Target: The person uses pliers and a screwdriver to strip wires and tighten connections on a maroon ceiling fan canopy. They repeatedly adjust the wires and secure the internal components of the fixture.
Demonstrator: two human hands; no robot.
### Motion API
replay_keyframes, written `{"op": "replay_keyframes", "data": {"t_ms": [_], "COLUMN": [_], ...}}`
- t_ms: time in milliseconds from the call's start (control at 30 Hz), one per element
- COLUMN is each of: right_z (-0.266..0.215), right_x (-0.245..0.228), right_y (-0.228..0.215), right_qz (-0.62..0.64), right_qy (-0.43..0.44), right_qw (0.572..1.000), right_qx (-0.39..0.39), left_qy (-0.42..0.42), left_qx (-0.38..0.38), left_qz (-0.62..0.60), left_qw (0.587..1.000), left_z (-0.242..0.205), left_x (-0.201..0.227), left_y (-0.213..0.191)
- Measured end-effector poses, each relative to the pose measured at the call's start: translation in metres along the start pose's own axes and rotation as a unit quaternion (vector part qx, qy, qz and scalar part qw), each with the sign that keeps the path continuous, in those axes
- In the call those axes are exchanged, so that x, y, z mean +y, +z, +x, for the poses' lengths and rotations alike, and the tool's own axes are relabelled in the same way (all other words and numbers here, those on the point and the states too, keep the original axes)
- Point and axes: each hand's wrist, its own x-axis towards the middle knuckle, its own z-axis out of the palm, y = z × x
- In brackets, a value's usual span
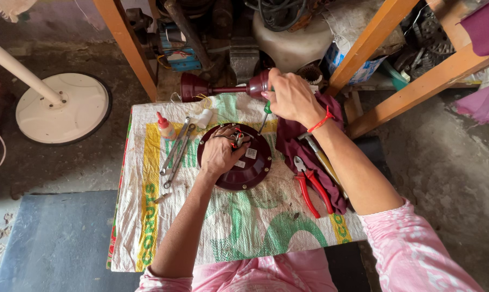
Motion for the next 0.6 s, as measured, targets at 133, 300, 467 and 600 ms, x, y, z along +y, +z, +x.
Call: {"op": "replay_keyframes", "data": {"t_ms": [133, 300, 467, 600], "right_z": [-0.004, -0.018, -0.025, -0.021], "right_x": [0.0, 0.006, 0.01, 0.003], "right_y": [-0.002, -0.002, 0.004, 0.009], "right_qz": [-0.032, -0.028, 0.088, 0.039], "right_qy": [0.054, -0.004, -0.137, -0.018], "right_qw": [0.997, 0.996, 0.983, 0.996], "right_qx": [0.033, 0.08, 0.089, 0.076], "left_qy": [-0.072, 0.023, -0.013, -0.118], "left_qx": [-0.065, 0.047, 0.017, -0.045], "left_qz": [0.011, -0.013, 0.03, 0.107], "left_qw": [0.995, 0.999, 0.999, 0.986], "left_z": [0.005, -0.002, -0.001, -0.001], "left_x": [0.003, 0.007, 0.004, -0.001], "left_y": [-0.004, -0.006, 0.001, 0.017]}}
